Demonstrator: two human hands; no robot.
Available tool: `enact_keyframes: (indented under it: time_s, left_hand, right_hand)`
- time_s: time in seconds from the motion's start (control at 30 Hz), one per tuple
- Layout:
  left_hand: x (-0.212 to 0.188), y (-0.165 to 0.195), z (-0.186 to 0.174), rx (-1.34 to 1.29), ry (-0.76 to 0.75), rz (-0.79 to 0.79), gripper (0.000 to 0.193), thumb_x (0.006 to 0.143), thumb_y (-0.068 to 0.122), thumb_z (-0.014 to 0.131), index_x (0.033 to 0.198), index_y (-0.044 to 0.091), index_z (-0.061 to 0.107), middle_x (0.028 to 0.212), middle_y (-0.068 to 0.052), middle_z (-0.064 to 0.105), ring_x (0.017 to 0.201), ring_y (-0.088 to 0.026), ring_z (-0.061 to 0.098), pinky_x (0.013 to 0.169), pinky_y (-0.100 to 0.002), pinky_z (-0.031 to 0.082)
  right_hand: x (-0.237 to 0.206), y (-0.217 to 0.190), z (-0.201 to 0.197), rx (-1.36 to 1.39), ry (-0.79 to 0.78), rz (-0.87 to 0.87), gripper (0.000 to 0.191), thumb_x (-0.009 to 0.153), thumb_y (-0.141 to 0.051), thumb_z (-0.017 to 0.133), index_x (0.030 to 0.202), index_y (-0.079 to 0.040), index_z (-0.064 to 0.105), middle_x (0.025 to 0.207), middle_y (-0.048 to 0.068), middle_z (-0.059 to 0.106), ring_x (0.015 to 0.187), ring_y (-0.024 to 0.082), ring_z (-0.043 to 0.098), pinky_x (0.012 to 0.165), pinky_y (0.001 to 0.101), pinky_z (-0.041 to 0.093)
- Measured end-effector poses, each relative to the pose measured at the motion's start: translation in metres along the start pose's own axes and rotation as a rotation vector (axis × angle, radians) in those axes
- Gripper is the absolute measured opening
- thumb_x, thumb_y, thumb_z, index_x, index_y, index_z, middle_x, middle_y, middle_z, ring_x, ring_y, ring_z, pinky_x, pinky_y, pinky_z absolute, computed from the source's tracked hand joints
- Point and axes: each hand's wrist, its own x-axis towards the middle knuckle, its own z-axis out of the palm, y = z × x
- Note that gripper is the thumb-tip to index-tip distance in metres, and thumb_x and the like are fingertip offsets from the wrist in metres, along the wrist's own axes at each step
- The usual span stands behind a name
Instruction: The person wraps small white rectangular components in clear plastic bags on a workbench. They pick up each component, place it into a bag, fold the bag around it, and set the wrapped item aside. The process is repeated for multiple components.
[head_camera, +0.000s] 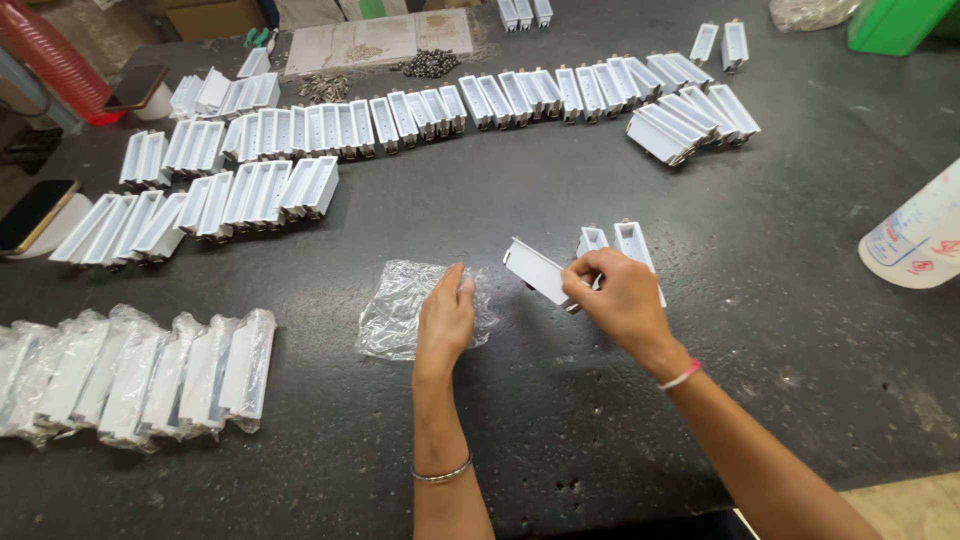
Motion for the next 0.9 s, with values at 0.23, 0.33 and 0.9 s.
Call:
enact_keyframes:
  time_s: [0.23,0.33,0.9]
  left_hand:
    - [0.001,0.015,0.005,-0.109,-0.038,-0.058,0.053,0.099,0.037,0.048,0.144,0.010,0.056,0.149,-0.014,0.055,0.139,-0.032,0.051,0.116,-0.040,0.039]
    - [-0.002,0.021,0.009,-0.147,-0.078,-0.046,0.051,0.100,0.037,0.046,0.142,0.012,0.060,0.149,-0.012,0.056,0.141,-0.031,0.050,0.116,-0.039,0.038]
    - [-0.032,0.059,0.059,0.070,-0.163,0.336,0.052,0.105,0.033,0.035,0.144,0.007,0.055,0.157,-0.009,0.047,0.154,-0.026,0.030,0.127,-0.048,0.007]
  right_hand:
    - [-0.004,0.011,-0.004,0.410,-0.295,0.222,0.025,0.087,-0.024,0.072,0.096,-0.001,0.079,0.080,0.006,0.075,0.070,0.012,0.067,0.064,0.0265,0.054]
    - [-0.008,0.018,0.011,0.525,-0.316,0.238,0.026,0.088,-0.023,0.072,0.095,0.001,0.078,0.080,0.006,0.075,0.070,0.012,0.066,0.065,0.0263,0.054]
    - [-0.009,0.062,0.067,0.771,-0.481,0.288,0.026,0.100,-0.018,0.062,0.107,0.004,0.072,0.084,0.006,0.069,0.066,0.008,0.057,0.060,0.0230,0.048]
